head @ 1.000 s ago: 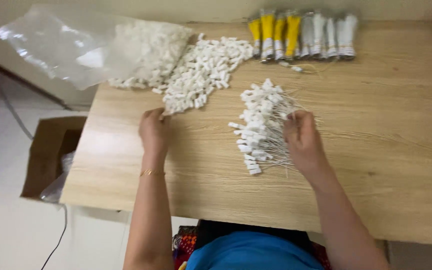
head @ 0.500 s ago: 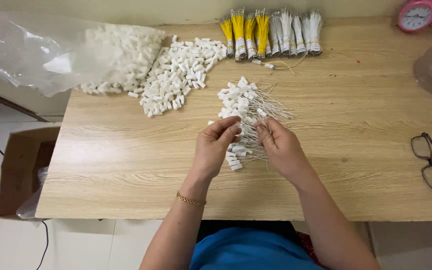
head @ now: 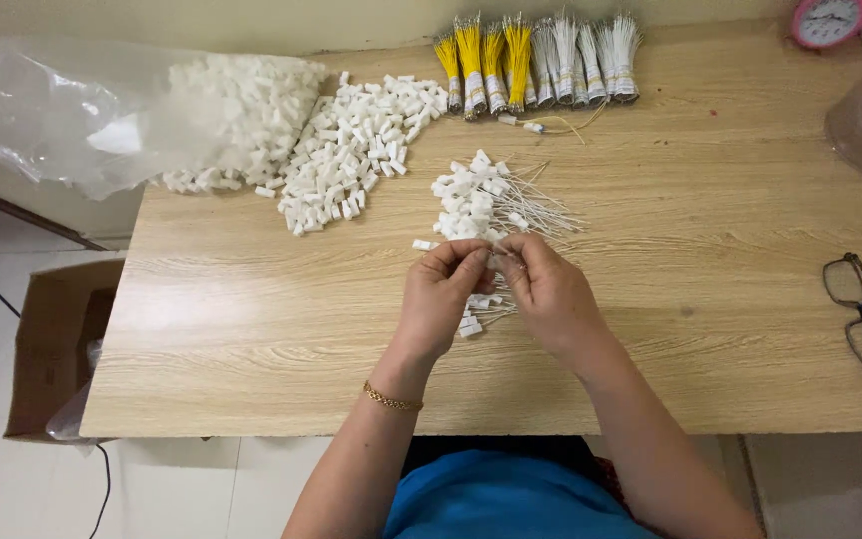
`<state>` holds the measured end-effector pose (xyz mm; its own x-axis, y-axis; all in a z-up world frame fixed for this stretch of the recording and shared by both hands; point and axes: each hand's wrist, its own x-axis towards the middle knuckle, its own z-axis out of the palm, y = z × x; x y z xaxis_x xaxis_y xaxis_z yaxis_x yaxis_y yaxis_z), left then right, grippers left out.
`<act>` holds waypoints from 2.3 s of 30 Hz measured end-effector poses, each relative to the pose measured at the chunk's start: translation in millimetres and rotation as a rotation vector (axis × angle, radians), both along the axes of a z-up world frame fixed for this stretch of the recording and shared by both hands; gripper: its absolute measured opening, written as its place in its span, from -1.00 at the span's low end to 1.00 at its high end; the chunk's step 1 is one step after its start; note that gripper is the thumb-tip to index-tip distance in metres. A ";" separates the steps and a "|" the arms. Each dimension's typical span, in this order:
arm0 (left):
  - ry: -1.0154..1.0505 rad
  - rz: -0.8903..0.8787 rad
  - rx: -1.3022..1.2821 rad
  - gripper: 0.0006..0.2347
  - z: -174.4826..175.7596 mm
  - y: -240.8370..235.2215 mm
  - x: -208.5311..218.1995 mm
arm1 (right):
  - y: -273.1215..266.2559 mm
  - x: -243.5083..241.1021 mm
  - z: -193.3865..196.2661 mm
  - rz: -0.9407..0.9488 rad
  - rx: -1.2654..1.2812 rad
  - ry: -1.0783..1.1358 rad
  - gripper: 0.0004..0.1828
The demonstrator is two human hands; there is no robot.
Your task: The person assembles small white cylindrical pieces onto thin sticks by hand. They pick up a white piece and a stick, fit them together, and place the assembled item on the table. Later, they handle a bundle of yellow sticks, separating a few from the bundle.
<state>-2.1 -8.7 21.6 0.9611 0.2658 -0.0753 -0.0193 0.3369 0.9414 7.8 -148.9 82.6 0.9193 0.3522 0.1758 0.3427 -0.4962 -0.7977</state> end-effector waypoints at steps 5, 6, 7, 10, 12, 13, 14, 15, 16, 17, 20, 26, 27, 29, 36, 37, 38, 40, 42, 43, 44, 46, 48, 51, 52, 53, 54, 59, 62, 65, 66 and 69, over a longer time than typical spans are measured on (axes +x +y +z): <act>-0.031 -0.018 -0.155 -0.85 -5.2 1.1 -0.3 | -4.9 7.5 -10.6 0.009 0.077 -0.080 -0.91; -0.045 -0.010 -0.186 -0.82 2.9 2.4 -2.6 | -4.4 7.3 -11.3 -0.002 0.098 -0.104 -0.92; -0.044 -0.010 -0.186 -0.82 2.6 3.1 -3.5 | -4.5 6.7 -10.8 -0.002 0.097 -0.103 -0.92; -0.065 -0.002 -0.264 -0.81 4.3 8.0 -5.1 | -3.0 6.3 -9.5 -0.008 0.141 -0.123 -0.92; -0.080 -0.013 -0.300 -0.83 7.6 12.0 -6.0 | -3.0 5.7 -9.4 -0.011 0.162 -0.107 -0.91; -0.079 -0.012 -0.300 -0.83 5.7 13.3 -5.9 | -2.4 6.3 -9.8 -0.010 0.162 -0.106 -0.91; -0.099 -0.021 -0.319 -0.83 3.9 14.7 -5.7 | -1.9 6.9 -10.1 0.001 0.191 -0.090 -0.90; -0.118 -0.030 -0.339 -0.83 2.1 16.0 -5.5 | -1.4 7.6 -10.3 0.012 0.221 -0.074 -0.89; -0.118 -0.031 -0.339 -0.83 2.8 16.0 -6.5 | -0.3 5.7 -7.3 0.011 0.220 -0.074 -0.89; -0.127 -0.032 -0.311 -0.83 3.6 15.9 -7.4 | 0.6 3.8 -4.2 0.007 0.212 -0.088 -0.90; -0.145 -0.037 -0.249 -0.82 4.0 14.6 -8.6 | 1.6 1.1 2.3 -0.002 0.215 -0.095 -0.91; -0.183 -0.059 -0.122 -0.82 -1.0 16.7 -7.2 | -1.6 5.8 -2.7 0.035 0.163 -0.107 -0.94; -0.186 -0.061 -0.087 -0.83 -3.8 17.3 -6.7 | -2.5 8.4 -6.0 0.056 0.155 -0.108 -0.93; -0.203 -0.061 -0.058 -0.83 14.1 15.5 -11.4 | -2.0 3.6 -0.7 0.034 0.140 -0.122 -0.93; -0.232 -0.039 0.161 -0.81 19.3 13.1 -14.4 | 3.0 0.9 -8.4 -0.030 0.200 -0.108 -0.89; -0.232 -0.039 0.162 -0.81 18.2 12.6 -13.5 | 1.2 2.9 -11.3 -0.031 0.200 -0.108 -0.89; -0.218 -0.035 0.119 -0.79 16.9 12.0 -12.9 | -0.8 4.7 -14.4 -0.007 0.191 -0.099 -0.90; -0.204 -0.031 0.075 -0.76 16.1 11.4 -11.8 | -3.3 6.0 -15.8 0.017 0.181 -0.089 -0.91; -0.192 -0.034 -0.046 -0.74 17.2 11.5 -11.3 | -4.4 4.7 -12.4 0.009 0.164 -0.094 -0.94; -0.191 -0.034 -0.046 -0.74 16.6 10.8 -11.3 | -4.7 4.6 -13.6 0.009 0.164 -0.093 -0.94; -0.188 -0.038 -0.112 -0.74 16.0 10.2 -11.1 | -4.9 4.6 -14.7 0.004 0.167 -0.093 -0.94; -0.184 -0.041 -0.177 -0.73 12.3 9.7 -9.5 | -4.4 5.4 -14.7 0.000 0.169 -0.092 -0.93; -0.184 -0.051 -0.159 -0.74 5.5 10.0 -6.9 | -3.0 6.9 -13.0 0.011 0.151 -0.166 -0.93; -0.166 -0.053 -0.102 -0.77 1.4 8.1 -3.8 | -2.5 10.8 -16.7 0.024 0.153 -0.147 -0.86; -0.165 -0.054 -0.102 -0.77 1.3 9.1 -3.7 | -1.3 10.0 -15.6 0.023 0.153 -0.146 -0.86; -0.164 -0.050 -0.101 -0.77 1.2 10.0 -3.6 | -0.2 9.2 -14.5 0.026 0.133 -0.167 -0.87; -0.163 -0.045 -0.101 -0.77 0.8 10.5 -3.7 | 0.5 8.2 -13.6 0.030 0.111 -0.187 -0.87; -0.172 -0.043 -0.087 -0.76 -6.9 7.0 0.1 | 3.1 7.9 -20.0 -0.007 0.129 -0.175 -0.85; -0.182 -0.030 -0.052 -0.76 -12.9 6.4 6.5 | 3.0 15.2 -26.4 -0.004 0.152 -0.120 -0.81; -0.204 -0.027 0.068 -0.76 -15.4 10.3 17.0 | 2.6 24.3 -39.9 -0.027 0.151 -0.030 -0.75; -0.220 -0.031 0.147 -0.77 -14.9 12.0 21.4 | 2.3 27.7 -44.6 -0.064 0.130 0.002 -0.72; -0.221 0.092 0.658 -0.84 -19.6 23.5 32.5 | 3.0 30.8 -37.0 -0.028 0.212 -0.142 -0.83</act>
